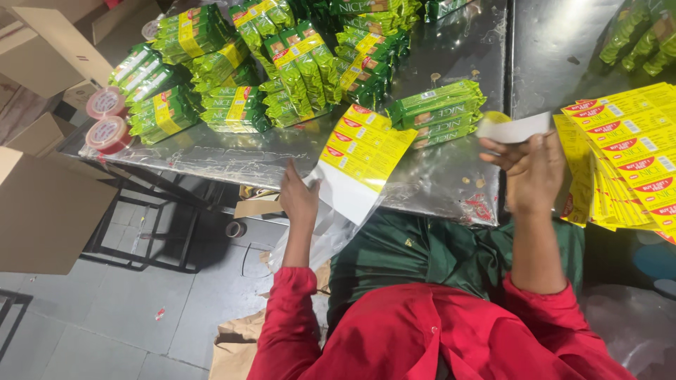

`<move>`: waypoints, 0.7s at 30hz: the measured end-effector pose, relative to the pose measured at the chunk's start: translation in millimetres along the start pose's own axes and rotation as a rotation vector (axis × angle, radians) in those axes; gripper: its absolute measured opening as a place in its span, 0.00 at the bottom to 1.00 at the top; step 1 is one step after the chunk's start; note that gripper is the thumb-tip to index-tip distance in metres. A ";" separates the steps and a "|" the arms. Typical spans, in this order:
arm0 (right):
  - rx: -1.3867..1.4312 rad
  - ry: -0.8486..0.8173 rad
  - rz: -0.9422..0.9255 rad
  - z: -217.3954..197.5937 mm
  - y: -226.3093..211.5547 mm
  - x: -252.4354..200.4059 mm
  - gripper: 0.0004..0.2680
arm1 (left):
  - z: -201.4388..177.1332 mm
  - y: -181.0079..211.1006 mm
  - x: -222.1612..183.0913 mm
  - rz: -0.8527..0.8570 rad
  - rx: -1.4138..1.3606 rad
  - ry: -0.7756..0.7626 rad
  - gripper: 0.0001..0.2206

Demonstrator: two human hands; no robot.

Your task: The person peels promotional stickers from a sheet and applies them to green packages of biscuits stacked on a metal table, repeatedly handling the packages and the sticker sheets.

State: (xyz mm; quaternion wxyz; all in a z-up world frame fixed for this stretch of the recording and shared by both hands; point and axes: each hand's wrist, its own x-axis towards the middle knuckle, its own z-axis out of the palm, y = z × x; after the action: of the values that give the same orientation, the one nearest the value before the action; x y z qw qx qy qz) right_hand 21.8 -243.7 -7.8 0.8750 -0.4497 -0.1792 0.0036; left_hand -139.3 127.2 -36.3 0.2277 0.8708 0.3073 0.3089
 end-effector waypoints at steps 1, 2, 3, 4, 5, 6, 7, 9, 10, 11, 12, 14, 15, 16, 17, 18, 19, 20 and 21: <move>-0.057 -0.020 -0.015 7.4 -2.3 -6.0 0.08 | -1.6 6.8 3.3 0.149 0.161 0.091 0.39; -0.187 -0.072 -0.072 16.0 -3.8 -12.1 0.09 | 0.3 16.9 6.4 0.202 0.132 0.138 0.37; -0.318 -0.123 -0.128 26.1 -3.9 -20.6 0.10 | 5.2 29.1 7.1 0.256 0.101 0.186 0.36; -0.449 -0.176 -0.178 35.6 -4.4 -29.9 0.12 | 10.0 40.1 4.8 0.304 0.073 0.233 0.34; -0.661 -0.195 -0.139 42.9 -7.7 -41.9 0.12 | 16.6 51.8 0.1 0.360 -0.178 0.180 0.29; -0.872 -0.218 -0.093 49.0 -11.7 -52.8 0.13 | 24.7 64.1 -7.4 0.408 -0.427 0.124 0.25; -0.888 -0.305 -0.193 55.8 -13.2 -57.5 0.13 | 33.5 76.1 -13.0 0.289 -0.580 -0.077 0.23; -0.913 -0.490 -0.388 67.5 -15.1 -65.1 0.13 | 51.3 97.5 -17.6 0.097 -0.825 -0.384 0.22; -0.922 -0.521 -0.390 70.9 -15.1 -67.6 0.12 | 59.6 105.9 -17.5 0.025 -0.921 -0.486 0.22; -0.931 -0.553 -0.393 71.4 -16.1 -70.1 0.11 | 65.1 111.4 -18.9 -0.049 -1.016 -0.587 0.22; -0.942 -0.582 -0.398 69.1 -17.6 -69.4 0.10 | 68.9 115.6 -18.2 -0.046 -1.078 -0.567 0.20; -0.820 -0.634 -0.323 61.9 -14.7 -63.3 0.11 | 72.5 122.6 -13.9 -0.034 -1.202 -0.528 0.15; -0.759 -0.657 -0.287 55.3 -12.7 -59.0 0.12 | 71.9 125.5 -14.1 0.007 -1.206 -0.497 0.15; -0.687 -0.539 -0.249 49.4 -8.0 -57.0 0.10 | 68.9 127.3 -20.0 0.044 -1.208 -0.469 0.15; -0.614 -0.422 -0.211 44.1 -0.9 -54.2 0.09 | 65.4 129.3 -26.7 0.080 -1.210 -0.441 0.16; -0.540 -0.306 -0.172 37.8 5.4 -53.2 0.07 | 62.3 132.3 -35.5 0.054 -1.197 -0.494 0.17; -0.565 -0.302 -0.124 33.8 14.4 -51.2 0.07 | 59.8 136.6 -46.7 0.027 -1.183 -0.546 0.18; -0.589 -0.298 -0.075 33.0 26.6 -48.0 0.07 | 57.7 140.1 -56.8 0.000 -1.168 -0.596 0.19; -0.613 -0.294 -0.026 30.6 35.0 -47.9 0.08 | 55.8 141.8 -66.0 0.025 -1.143 -0.602 0.21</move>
State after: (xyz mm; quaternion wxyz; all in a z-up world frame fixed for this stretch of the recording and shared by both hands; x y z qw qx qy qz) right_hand -27.3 -206.9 -34.0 0.6638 -0.6841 -0.3021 0.0033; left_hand -86.5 -29.2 -18.8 0.7281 0.6644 0.0069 0.1685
